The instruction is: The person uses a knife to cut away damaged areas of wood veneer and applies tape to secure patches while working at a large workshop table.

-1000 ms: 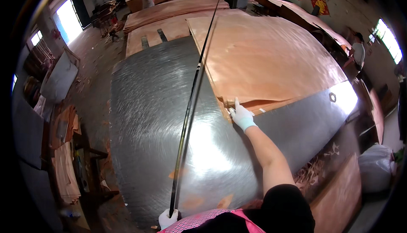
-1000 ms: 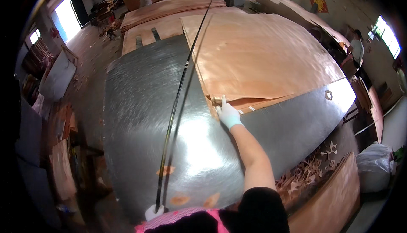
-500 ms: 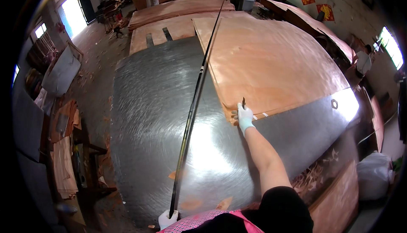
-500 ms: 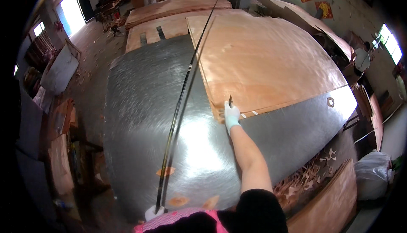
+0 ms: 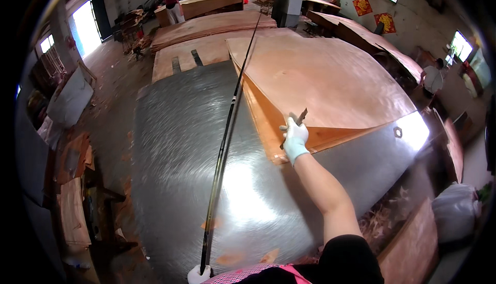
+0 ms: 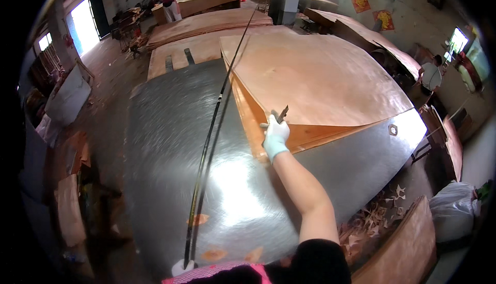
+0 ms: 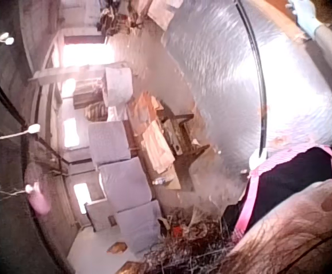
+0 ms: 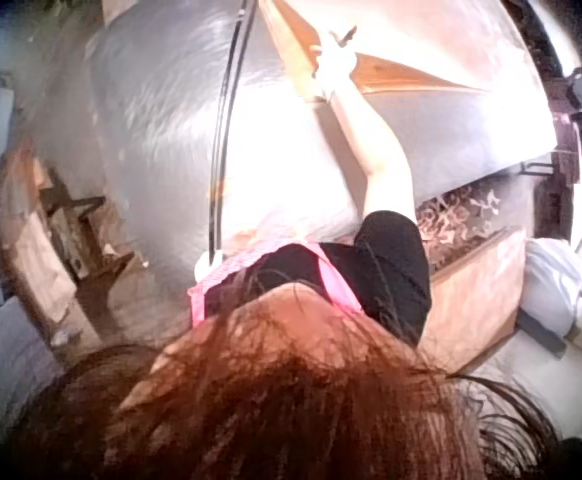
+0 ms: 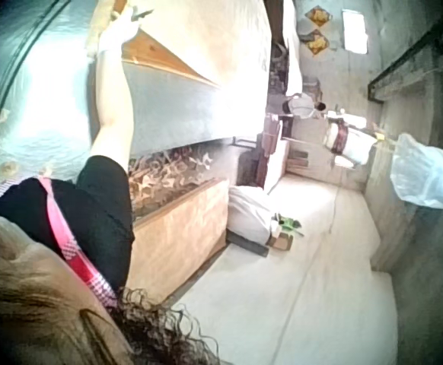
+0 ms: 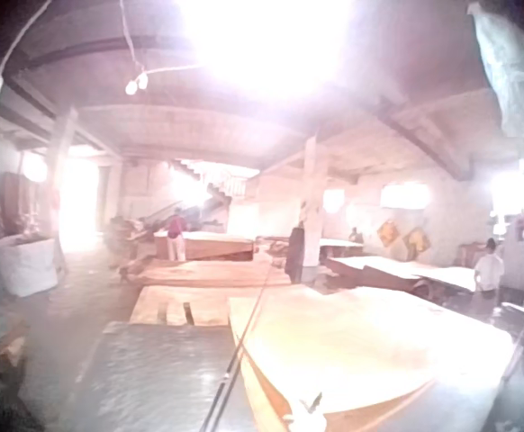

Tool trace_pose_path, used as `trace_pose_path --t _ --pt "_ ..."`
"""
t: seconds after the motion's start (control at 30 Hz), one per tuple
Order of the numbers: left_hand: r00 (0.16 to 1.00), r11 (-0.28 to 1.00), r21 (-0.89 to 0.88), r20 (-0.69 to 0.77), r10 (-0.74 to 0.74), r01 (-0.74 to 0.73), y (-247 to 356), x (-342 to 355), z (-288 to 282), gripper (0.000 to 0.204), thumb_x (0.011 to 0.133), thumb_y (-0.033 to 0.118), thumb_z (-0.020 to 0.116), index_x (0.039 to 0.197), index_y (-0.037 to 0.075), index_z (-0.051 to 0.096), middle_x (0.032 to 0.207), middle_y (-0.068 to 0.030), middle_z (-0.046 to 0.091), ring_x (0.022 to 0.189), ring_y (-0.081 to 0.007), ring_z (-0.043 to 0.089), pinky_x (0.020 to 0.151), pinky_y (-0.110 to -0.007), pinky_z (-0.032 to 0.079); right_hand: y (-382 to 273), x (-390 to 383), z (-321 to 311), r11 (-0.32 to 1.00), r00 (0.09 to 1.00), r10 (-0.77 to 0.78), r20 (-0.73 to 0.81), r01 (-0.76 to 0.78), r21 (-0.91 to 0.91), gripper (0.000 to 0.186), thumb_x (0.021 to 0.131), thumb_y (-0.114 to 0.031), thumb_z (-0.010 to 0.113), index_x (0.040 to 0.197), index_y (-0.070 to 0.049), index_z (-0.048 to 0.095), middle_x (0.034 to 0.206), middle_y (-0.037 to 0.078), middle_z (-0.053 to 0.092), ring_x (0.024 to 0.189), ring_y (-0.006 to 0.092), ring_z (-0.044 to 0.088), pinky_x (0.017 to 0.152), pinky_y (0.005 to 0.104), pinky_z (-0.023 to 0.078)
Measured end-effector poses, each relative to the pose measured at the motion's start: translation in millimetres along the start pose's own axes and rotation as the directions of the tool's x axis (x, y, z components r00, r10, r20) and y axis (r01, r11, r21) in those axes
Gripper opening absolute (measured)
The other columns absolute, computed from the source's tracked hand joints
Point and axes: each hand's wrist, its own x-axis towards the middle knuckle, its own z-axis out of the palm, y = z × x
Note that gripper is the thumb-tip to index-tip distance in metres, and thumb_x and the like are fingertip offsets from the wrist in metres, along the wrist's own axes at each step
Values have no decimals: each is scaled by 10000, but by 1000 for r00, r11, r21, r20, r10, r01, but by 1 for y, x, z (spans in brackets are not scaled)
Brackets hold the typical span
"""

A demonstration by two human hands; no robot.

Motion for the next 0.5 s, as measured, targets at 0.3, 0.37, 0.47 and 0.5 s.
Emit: trace_pose_path --t 0.3,0.37,0.47,0.5 --pt "995 986 -151 86 -58 71 74 20 -16 201 944 234 655 825 73 669 690 -9 615 634 -128 578 576 -327 473 61 -48 -149 990 1000 2 2 -2 -144 310 974 -207 593 1261 -95 626 852 67 676 511 88 521 396 259 358" --pt "993 987 -147 107 -56 71 76 22 -25 205 947 234 649 822 72 668 687 -14 617 630 -131 578 574 -330 473 76 -77 -178 976 998 67 3 -65 -209 315 975 -200 589 1265 -81 625 904 78 696 520 87 536 409 253 378" --pt "987 999 -41 157 17 -10 59 31 -31 219 949 247 643 816 74 666 680 -25 621 621 -144 579 577 -340 476 83 -114 -231 936 990 142 -13 -139 -323 322 976 -188 587 1267 -58 628 985 90 720 529 83 550 432 242 406" --pt "991 999 29 134 30 -34 49 36 -28 220 949 255 643 821 78 670 678 -30 626 616 -160 581 584 -348 480 83 -127 -249 913 986 168 -10 -160 -375 323 976 -183 587 1266 -49 632 1015 92 725 529 80 550 443 237 415"
